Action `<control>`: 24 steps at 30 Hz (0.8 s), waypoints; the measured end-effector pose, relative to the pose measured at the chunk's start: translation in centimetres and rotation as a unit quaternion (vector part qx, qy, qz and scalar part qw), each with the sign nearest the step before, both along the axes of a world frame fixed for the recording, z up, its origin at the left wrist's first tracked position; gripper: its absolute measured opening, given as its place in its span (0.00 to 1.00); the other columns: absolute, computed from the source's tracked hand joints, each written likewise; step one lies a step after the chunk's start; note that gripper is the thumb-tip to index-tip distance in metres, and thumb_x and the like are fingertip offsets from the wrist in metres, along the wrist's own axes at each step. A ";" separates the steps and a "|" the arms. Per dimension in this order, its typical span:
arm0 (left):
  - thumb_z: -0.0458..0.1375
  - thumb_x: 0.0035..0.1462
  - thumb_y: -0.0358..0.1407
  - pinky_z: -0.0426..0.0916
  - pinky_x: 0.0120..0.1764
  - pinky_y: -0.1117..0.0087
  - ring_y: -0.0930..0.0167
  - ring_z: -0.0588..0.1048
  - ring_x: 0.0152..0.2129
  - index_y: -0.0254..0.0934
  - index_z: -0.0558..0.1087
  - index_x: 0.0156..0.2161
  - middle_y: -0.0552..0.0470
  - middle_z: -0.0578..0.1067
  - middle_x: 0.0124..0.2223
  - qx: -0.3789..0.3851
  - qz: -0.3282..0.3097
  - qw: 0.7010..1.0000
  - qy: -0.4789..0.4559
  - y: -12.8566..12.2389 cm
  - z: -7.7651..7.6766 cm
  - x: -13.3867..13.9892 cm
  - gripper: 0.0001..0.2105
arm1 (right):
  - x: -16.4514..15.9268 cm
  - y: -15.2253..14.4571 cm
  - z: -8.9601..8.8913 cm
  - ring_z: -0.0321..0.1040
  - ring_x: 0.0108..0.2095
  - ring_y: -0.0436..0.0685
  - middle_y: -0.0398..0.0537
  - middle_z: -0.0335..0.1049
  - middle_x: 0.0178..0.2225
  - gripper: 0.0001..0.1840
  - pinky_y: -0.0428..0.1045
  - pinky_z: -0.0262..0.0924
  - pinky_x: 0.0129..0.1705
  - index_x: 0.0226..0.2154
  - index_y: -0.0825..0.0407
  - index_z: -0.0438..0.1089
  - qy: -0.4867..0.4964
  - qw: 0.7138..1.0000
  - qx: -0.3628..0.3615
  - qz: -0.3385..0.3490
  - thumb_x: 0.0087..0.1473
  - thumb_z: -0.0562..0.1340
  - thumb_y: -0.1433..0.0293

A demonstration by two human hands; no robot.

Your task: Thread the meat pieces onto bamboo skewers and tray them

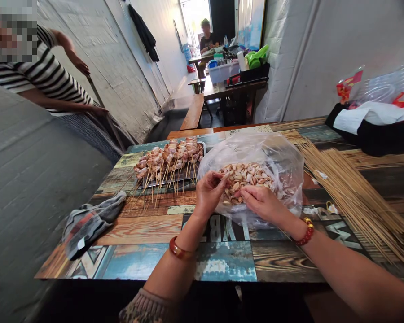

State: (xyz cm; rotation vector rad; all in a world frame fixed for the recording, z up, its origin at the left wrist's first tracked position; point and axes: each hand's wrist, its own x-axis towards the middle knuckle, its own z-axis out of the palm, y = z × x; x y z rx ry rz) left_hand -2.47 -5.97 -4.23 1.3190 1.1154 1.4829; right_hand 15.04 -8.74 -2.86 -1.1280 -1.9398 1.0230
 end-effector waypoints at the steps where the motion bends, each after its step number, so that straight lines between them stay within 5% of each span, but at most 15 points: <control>1: 0.67 0.46 0.42 0.73 0.32 0.70 0.72 0.76 0.24 0.35 0.72 0.29 0.51 0.77 0.29 0.002 0.002 1.000 0.011 0.0 0.0 -0.1 0.13 | 0.0 0.0 0.0 0.58 0.20 0.50 0.39 0.58 0.15 0.17 0.45 0.51 0.25 0.32 0.55 0.74 -0.006 1.000 0.005 0.000 0.61 0.52 0.67; 11: 0.67 0.46 0.42 0.72 0.32 0.69 0.70 0.77 0.25 0.37 0.72 0.28 0.50 0.78 0.29 -0.023 -0.003 0.999 0.037 -0.2 0.2 -0.5 0.12 | 0.1 0.3 -0.7 0.62 0.24 0.51 0.42 0.64 0.19 0.16 0.46 0.55 0.31 0.30 0.53 0.73 -0.025 0.997 0.077 -0.004 0.61 0.52 0.70; 24: 0.65 0.49 0.41 0.72 0.31 0.67 0.67 0.78 0.24 0.38 0.71 0.29 0.50 0.79 0.26 -0.012 -0.004 0.995 0.102 -0.2 -0.3 -0.7 0.10 | -0.1 0.5 -1.2 0.64 0.24 0.51 0.42 0.66 0.21 0.15 0.45 0.55 0.30 0.30 0.53 0.71 -0.031 0.996 0.085 -0.009 0.62 0.52 0.71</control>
